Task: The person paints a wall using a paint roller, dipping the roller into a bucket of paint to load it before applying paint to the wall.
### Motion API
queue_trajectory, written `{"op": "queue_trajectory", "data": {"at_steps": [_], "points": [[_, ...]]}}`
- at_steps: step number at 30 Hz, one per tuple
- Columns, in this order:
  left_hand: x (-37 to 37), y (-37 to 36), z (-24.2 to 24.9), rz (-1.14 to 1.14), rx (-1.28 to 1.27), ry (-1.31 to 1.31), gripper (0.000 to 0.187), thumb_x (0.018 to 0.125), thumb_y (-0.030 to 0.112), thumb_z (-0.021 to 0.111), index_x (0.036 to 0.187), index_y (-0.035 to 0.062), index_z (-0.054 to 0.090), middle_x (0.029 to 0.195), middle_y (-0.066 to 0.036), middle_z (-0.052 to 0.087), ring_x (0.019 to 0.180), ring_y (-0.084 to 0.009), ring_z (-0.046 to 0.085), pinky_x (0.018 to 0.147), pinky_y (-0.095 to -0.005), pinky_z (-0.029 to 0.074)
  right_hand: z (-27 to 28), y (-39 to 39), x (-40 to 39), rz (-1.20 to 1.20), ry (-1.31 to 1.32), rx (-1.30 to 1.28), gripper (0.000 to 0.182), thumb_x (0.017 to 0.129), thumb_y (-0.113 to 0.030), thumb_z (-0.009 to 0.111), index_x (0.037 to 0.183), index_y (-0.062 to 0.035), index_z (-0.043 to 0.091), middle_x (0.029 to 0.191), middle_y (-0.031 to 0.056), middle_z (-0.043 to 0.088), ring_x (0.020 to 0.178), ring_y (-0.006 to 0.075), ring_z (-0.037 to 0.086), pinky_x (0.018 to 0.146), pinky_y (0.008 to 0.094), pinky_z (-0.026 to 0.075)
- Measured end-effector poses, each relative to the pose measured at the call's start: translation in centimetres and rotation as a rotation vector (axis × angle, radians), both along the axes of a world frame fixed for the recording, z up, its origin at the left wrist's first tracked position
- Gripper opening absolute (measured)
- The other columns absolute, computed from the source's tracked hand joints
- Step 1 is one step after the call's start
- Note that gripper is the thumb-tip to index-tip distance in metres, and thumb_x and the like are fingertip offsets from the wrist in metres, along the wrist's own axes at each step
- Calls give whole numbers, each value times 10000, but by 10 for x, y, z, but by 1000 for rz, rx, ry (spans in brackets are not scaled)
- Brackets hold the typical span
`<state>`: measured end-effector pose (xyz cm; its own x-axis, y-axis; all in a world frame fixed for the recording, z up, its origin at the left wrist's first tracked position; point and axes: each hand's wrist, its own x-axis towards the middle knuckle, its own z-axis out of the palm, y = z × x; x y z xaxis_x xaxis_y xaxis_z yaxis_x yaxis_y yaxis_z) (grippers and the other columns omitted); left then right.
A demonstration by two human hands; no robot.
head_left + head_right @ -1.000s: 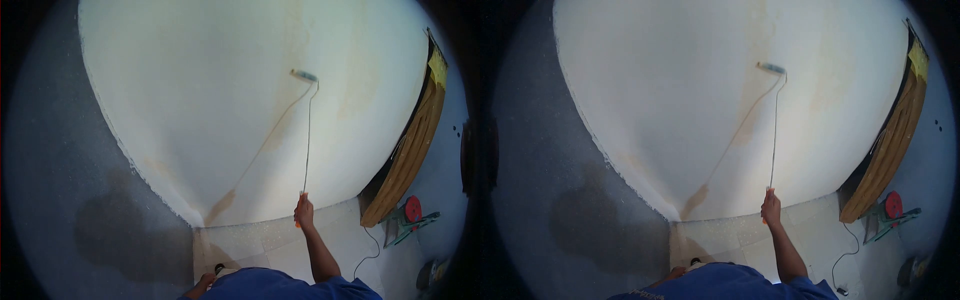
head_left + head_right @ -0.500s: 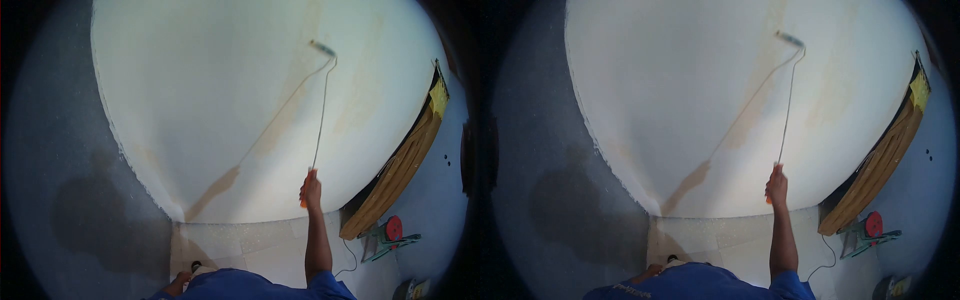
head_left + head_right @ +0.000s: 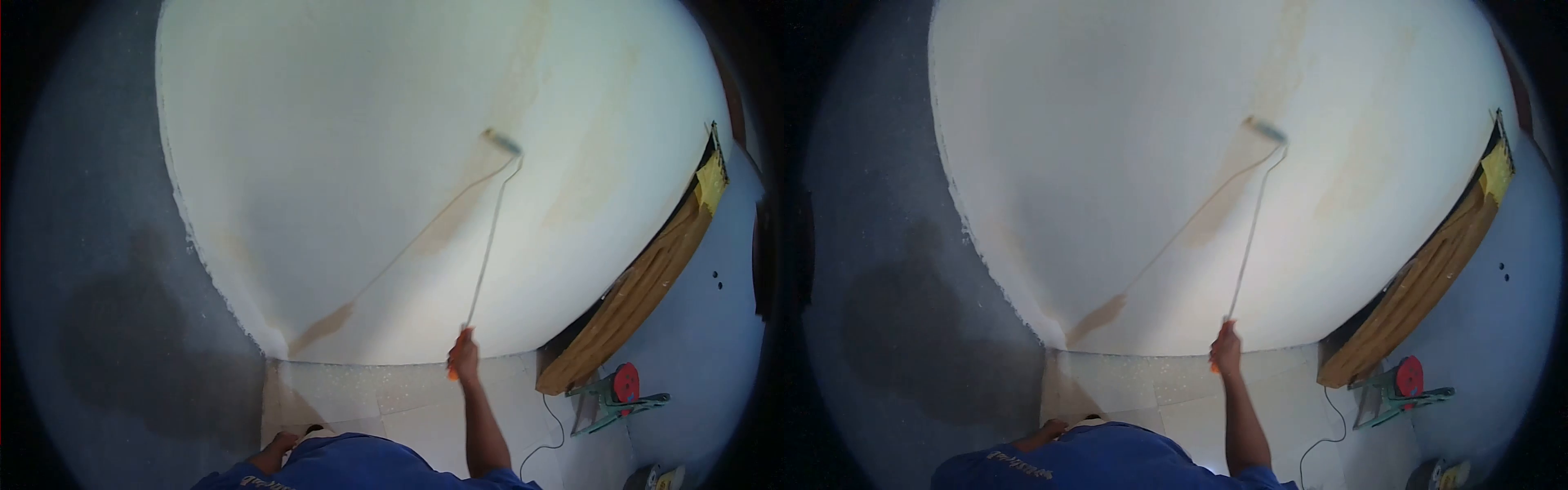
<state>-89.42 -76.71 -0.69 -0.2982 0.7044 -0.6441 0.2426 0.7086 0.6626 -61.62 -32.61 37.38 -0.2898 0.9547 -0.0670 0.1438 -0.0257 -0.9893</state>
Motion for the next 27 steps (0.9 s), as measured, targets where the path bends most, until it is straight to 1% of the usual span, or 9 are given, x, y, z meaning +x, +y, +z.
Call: {"op": "queue_trajectory", "data": {"at_steps": [2,8,13,15,16,20,22,25,27], "points": [[-4,3,30,436,-170,-253,307,828,344,634,959,68,651,871,-123,645,740,-283,617,564,-482,474,-43,-27,2,-2,-7,-64,611,923,-638,264,635,-119,410,452,31,420,349,144,445,340,286,378],[-63,16,23,356,-257,-240,276,859,314,609,934,52,649,808,-108,650,663,-268,611,554,-465,467,-79,-90,17,101,55,-235,604,925,-629,284,666,-102,428,475,53,441,369,164,461,361,302,393],[-87,53,54,456,-408,-211,320,925,333,540,1085,60,591,943,-98,646,695,-253,617,604,-447,498,-66,-90,14,-22,56,-216,613,923,-628,293,691,-84,455,480,61,441,366,171,454,363,306,393],[-104,59,35,304,-392,-274,325,925,321,541,1127,68,567,980,-100,641,715,-249,622,618,-440,503,-57,-73,13,-49,69,-197,614,923,-628,293,688,-84,454,479,63,443,364,172,454,360,306,390],[-112,64,25,163,-387,-337,338,925,310,542,1169,76,543,1017,-101,636,734,-246,627,632,-432,508,-50,-66,12,-65,79,-190,615,923,-627,293,685,-83,452,479,64,445,362,172,455,356,305,388],[-119,61,41,185,-219,-359,324,926,330,520,1066,46,589,947,-137,643,747,-266,630,632,-439,502,1,-28,1,-117,22,-21,639,917,-643,272,670,-81,445,471,70,447,343,173,445,337,305,376],[-138,45,23,179,-37,-525,249,923,259,514,1040,46,567,978,-135,625,729,-248,615,627,-404,488,35,-6,-4,-129,12,78,649,915,-650,262,666,-78,442,469,69,445,339,170,442,336,301,374],[-159,21,6,172,223,-777,137,919,151,505,1001,45,534,1025,-131,597,704,-222,594,619,-353,466,116,19,-15,-219,-21,139,634,930,-622,273,645,-84,448,465,52,445,343,160,454,337,299,392],[-163,15,5,90,253,-718,150,917,160,510,1008,44,537,1024,-129,598,713,-221,593,625,-353,467,171,35,-22,-275,-27,189,644,921,-641,262,661,-82,450,479,47,449,354,159,461,341,300,395]]}}
